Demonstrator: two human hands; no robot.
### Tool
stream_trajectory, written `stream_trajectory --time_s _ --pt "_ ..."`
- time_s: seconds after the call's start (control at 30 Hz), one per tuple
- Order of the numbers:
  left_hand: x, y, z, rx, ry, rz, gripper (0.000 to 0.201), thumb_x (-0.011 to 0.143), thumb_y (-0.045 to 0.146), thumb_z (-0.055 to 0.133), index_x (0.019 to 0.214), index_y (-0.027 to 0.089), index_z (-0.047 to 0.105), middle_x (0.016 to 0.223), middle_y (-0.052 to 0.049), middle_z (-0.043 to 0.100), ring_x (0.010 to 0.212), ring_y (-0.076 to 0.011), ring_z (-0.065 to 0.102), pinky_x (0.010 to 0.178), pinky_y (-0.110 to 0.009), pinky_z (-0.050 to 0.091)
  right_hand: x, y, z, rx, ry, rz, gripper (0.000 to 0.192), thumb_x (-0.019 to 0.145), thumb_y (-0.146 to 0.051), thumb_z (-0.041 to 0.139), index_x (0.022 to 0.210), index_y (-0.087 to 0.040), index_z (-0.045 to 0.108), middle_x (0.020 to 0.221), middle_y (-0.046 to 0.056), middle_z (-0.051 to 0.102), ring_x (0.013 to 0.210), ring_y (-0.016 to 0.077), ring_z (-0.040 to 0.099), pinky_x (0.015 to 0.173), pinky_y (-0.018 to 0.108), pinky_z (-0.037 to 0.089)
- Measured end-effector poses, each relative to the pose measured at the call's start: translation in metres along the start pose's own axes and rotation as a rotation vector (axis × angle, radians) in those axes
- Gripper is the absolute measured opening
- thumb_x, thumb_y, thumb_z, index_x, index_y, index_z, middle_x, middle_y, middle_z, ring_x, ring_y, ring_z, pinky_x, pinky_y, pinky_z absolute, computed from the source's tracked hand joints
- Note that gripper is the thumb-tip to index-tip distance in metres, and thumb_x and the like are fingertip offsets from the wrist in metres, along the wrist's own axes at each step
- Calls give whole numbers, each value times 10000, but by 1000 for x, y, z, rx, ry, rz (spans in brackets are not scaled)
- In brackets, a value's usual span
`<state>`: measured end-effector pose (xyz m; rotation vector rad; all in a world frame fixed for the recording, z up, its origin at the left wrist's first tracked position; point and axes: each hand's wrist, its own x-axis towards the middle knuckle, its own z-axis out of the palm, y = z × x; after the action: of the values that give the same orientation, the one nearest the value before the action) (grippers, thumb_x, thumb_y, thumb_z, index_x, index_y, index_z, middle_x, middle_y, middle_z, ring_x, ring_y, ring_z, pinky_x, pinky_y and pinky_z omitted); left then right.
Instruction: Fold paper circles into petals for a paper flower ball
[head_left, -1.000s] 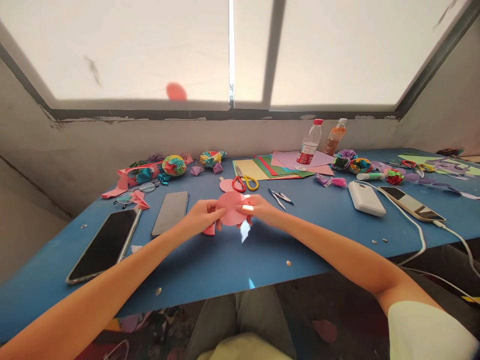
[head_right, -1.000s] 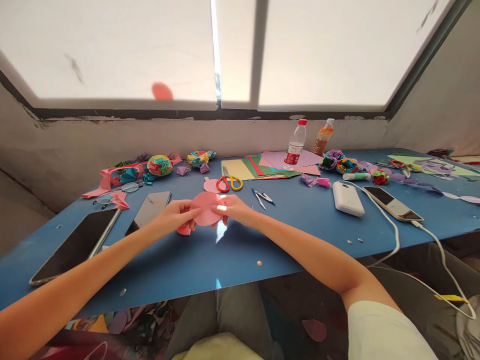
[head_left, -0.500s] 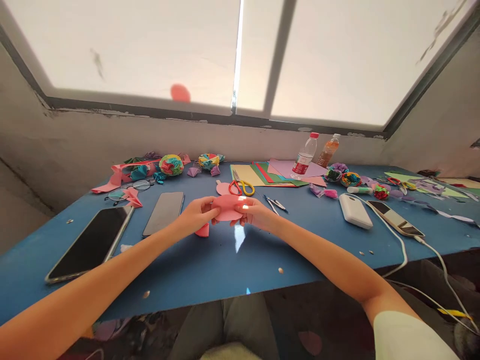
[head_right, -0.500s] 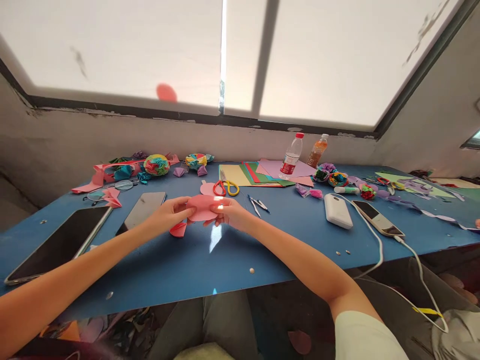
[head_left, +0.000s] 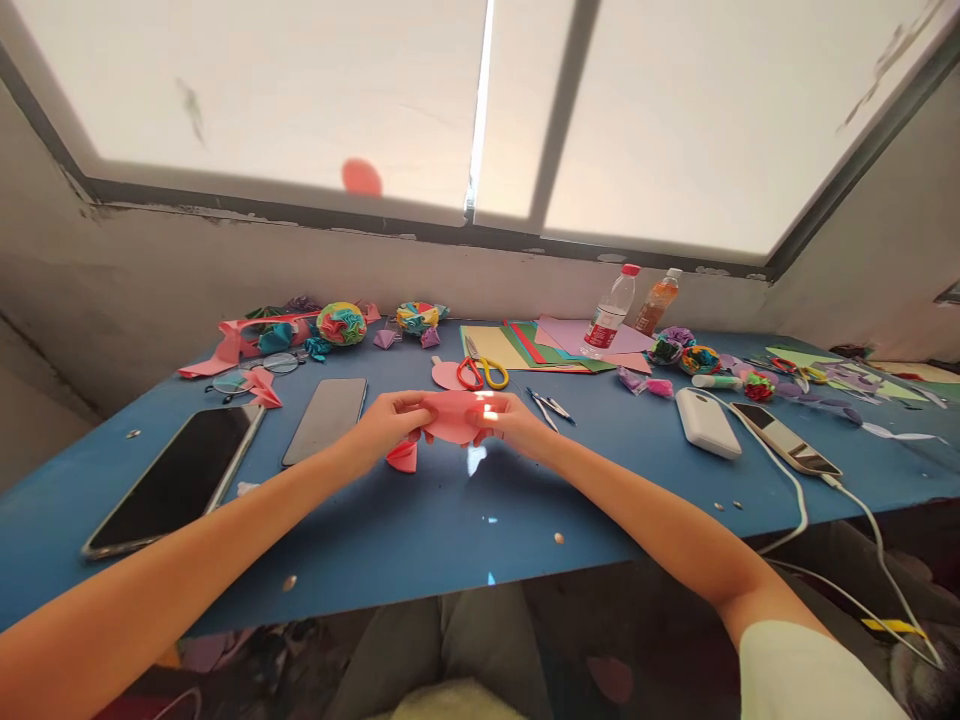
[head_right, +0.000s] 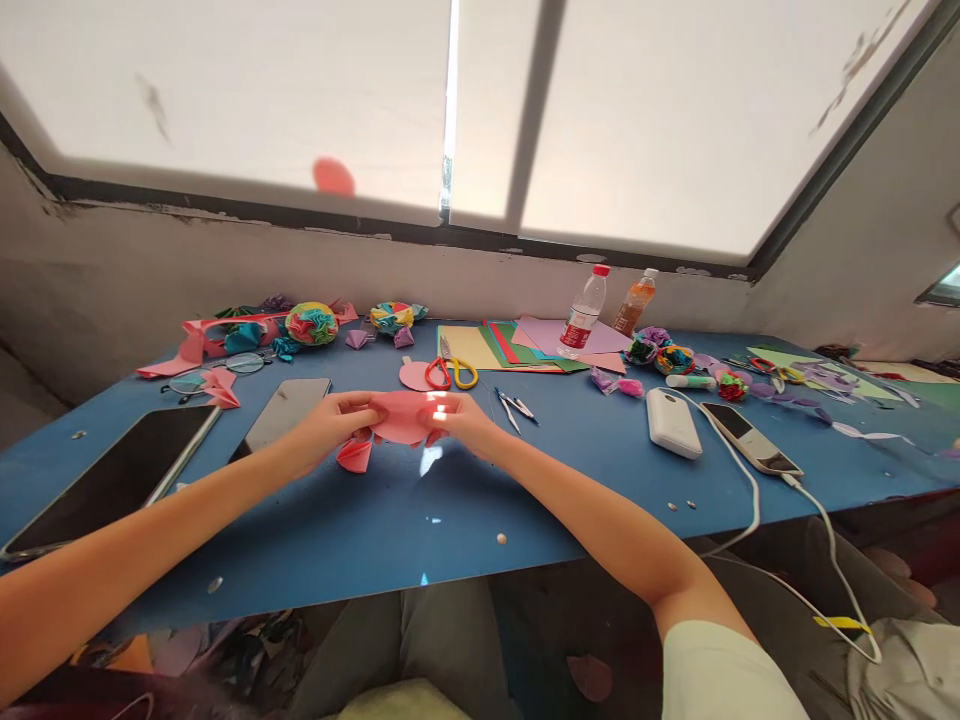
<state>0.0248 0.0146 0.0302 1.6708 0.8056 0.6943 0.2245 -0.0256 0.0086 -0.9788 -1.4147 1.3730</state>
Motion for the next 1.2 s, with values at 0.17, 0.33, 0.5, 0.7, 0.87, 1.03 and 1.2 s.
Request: stream_trajectory --time_s 0.17,0.33,0.5,0.7,0.87,1.03,1.2 --pt "1 -5 -2 -18 8 -9 331 676 285 539 949 161 680 586 -8 547 536 -108 466 462 -207 356 -2 -8 -1 115 -123 49 535 710 -541 496 1039 -122 547 854 97 611 749 208 592 666 327 489" --pt "-1 -5 0 46 25 13 362 636 274 513 922 147 695 581 -10 555 516 -111 453 442 -211 331 -2 -7 3 55 -178 131 662 770 -698 368 1021 -115 556 832 107 602 712 177 583 652 301 495" --pt "-5 -2 2 127 15 97 364 664 273 461 919 159 695 675 -26 610 586 -137 508 497 -225 382 -4 -3 8 -94 -80 79 427 726 -496 629 932 -124 591 819 60 583 673 138 576 610 244 484" --pt "-7 -3 2 291 86 189 373 817 433 408 879 191 687 678 -8 615 552 -111 486 507 -207 369 -3 -1 9 -230 -5 -10 401 763 -470 595 951 -117 612 776 49 595 641 127 579 550 215 464" --pt "-5 -7 4 393 96 212 308 758 450 539 866 199 681 745 -7 645 474 -89 477 465 -201 386 -4 0 13 -292 10 -84 393 734 -454 626 934 -115 626 831 48 584 631 124 580 517 217 469" --pt "-6 -6 5 431 114 227 323 766 458 522 861 192 680 755 -18 653 500 -95 492 454 -193 405 -5 -1 15 -321 17 -105 372 791 -458 556 912 -111 617 817 52 580 646 133 591 518 217 478" --pt "-9 -2 7 435 125 230 304 765 453 530 869 207 676 818 -15 666 536 -97 519 468 -191 423 -4 1 14 -347 25 -111 362 799 -459 546 907 -119 606 812 51 584 651 138 595 514 220 482"
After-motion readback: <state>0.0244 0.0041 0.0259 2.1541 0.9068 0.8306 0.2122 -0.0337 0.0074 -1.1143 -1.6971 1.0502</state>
